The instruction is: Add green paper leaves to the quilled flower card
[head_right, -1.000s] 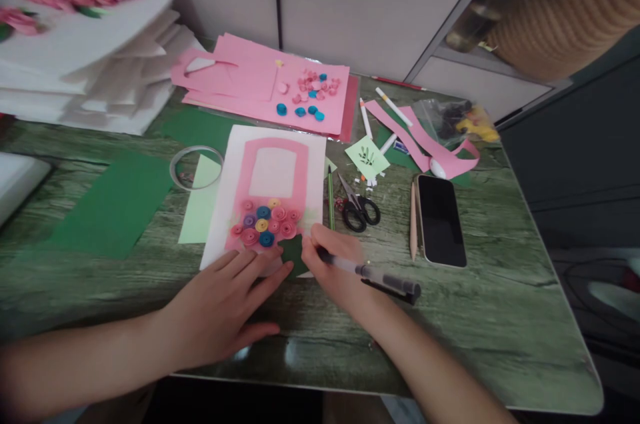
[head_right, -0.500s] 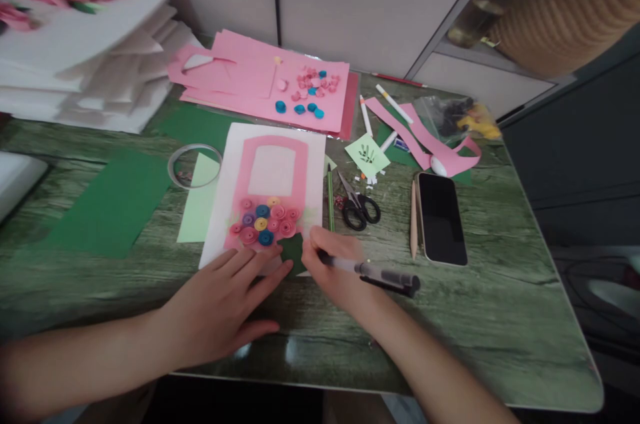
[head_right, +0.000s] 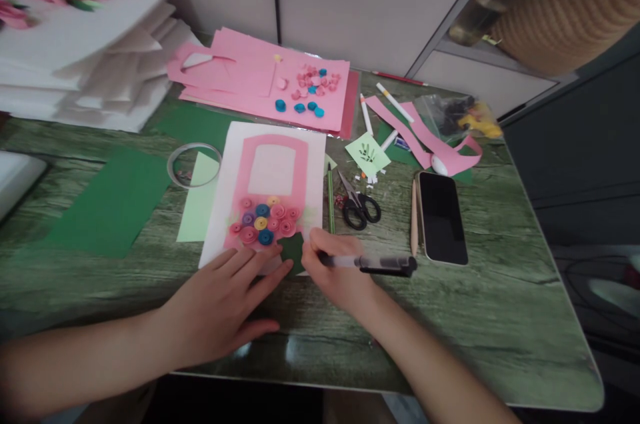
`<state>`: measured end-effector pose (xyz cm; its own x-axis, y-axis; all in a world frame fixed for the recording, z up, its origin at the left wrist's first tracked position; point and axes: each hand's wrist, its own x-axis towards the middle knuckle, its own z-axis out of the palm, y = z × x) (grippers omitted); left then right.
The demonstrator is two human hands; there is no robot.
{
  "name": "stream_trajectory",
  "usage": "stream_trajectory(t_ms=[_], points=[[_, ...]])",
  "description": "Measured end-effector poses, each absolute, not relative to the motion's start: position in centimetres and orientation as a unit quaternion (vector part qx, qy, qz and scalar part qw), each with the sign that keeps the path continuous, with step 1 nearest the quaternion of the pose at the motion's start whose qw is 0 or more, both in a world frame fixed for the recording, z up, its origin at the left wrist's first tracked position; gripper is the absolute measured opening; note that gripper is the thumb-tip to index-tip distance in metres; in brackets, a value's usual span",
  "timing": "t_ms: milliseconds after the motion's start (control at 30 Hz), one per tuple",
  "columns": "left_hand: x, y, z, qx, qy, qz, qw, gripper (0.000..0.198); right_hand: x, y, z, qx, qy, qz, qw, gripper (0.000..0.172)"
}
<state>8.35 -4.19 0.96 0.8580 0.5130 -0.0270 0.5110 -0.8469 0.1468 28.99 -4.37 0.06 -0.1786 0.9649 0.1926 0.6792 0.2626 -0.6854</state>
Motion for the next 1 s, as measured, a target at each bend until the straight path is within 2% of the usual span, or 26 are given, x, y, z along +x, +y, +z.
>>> stream_trajectory(t_ms=[1000], points=[[8.37, -4.01, 1.14, 0.963, 0.261, 0.006, 0.072, 0.062, 28.7, -4.45, 0.32, -0.542, -0.751, 0.227, 0.301, 0.036]])
